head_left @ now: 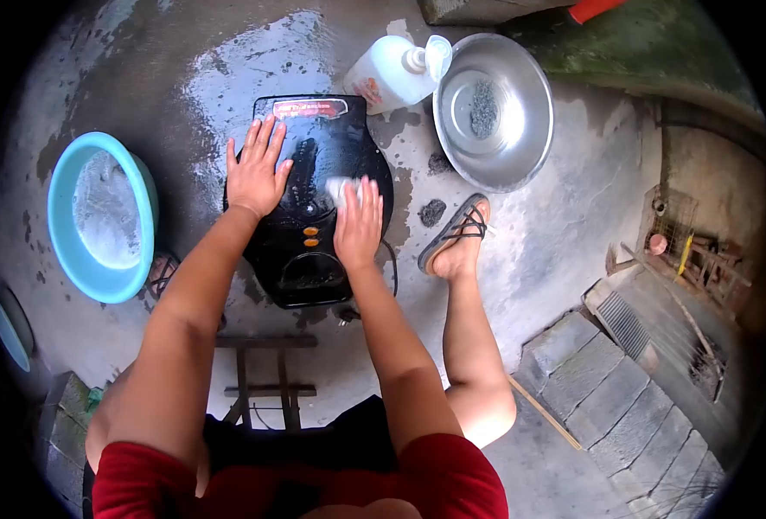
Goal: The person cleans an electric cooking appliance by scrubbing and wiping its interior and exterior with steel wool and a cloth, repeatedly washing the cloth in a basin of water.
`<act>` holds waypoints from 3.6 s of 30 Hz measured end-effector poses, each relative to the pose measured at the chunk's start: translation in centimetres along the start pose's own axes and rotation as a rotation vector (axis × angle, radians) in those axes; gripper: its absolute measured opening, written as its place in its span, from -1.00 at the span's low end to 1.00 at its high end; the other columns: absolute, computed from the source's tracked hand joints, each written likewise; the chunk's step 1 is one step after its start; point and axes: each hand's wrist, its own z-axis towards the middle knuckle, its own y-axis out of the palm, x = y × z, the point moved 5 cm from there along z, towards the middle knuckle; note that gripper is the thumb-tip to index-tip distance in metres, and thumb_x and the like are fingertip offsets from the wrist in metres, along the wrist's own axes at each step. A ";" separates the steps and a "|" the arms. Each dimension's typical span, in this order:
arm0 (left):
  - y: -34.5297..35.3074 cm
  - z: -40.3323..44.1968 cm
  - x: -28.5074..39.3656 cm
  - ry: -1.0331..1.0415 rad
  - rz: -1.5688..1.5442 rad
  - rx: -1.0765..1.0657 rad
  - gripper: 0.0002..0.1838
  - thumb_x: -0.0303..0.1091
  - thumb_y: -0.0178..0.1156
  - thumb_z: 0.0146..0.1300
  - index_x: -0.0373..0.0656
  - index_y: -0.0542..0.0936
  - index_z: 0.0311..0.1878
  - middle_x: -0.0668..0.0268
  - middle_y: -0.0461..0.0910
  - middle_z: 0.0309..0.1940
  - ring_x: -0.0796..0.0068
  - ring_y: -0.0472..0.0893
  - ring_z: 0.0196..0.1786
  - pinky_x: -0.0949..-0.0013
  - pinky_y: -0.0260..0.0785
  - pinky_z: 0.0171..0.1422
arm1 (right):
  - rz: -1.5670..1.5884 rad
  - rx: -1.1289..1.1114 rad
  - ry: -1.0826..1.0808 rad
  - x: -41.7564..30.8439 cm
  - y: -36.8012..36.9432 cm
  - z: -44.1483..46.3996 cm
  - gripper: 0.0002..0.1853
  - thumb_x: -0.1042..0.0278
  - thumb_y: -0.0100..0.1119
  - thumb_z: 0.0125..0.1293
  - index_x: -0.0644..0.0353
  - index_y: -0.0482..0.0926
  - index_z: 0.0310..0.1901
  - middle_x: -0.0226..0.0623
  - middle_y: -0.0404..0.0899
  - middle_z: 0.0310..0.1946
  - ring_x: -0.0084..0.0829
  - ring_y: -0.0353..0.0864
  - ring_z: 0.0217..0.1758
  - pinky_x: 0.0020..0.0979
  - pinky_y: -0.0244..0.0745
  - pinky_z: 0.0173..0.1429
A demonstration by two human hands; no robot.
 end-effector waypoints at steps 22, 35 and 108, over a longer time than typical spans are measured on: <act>0.3 0.1 -0.4 0.007 0.047 0.083 -0.35 0.01 -0.06 0.34 0.21 0.10 0.48 0.45 -0.02 0.51 0.37 -0.02 0.53 0.01 -0.13 0.51 | 0.240 0.135 0.064 -5.3 1.4 -9.6 -0.64 0.41 -0.02 0.29 0.16 0.47 0.13 0.01 0.35 0.24 0.09 0.21 0.38 0.04 0.07 0.38; 0.7 0.2 -0.3 0.026 0.053 0.026 -0.35 0.03 -0.08 0.36 0.22 0.06 0.49 0.43 -0.10 0.53 0.34 -0.09 0.55 -0.06 -0.15 0.51 | 0.153 -0.183 -0.035 -3.0 -0.9 -11.2 -0.59 0.50 0.05 0.25 0.08 0.49 0.16 -0.15 0.33 0.30 -0.10 0.22 0.42 -0.12 0.13 0.43; -0.2 -18.7 -40.6 -1.300 -2.039 0.490 -0.61 0.01 0.24 0.22 -0.12 0.55 -0.11 0.35 0.58 -0.26 0.56 0.54 -0.28 0.46 0.37 -0.25 | 1.065 -0.419 0.300 -48.0 26.1 0.9 -0.71 0.23 0.13 0.29 0.29 0.46 -0.10 -0.13 0.45 -0.09 -0.31 0.44 -0.04 -0.36 0.35 0.10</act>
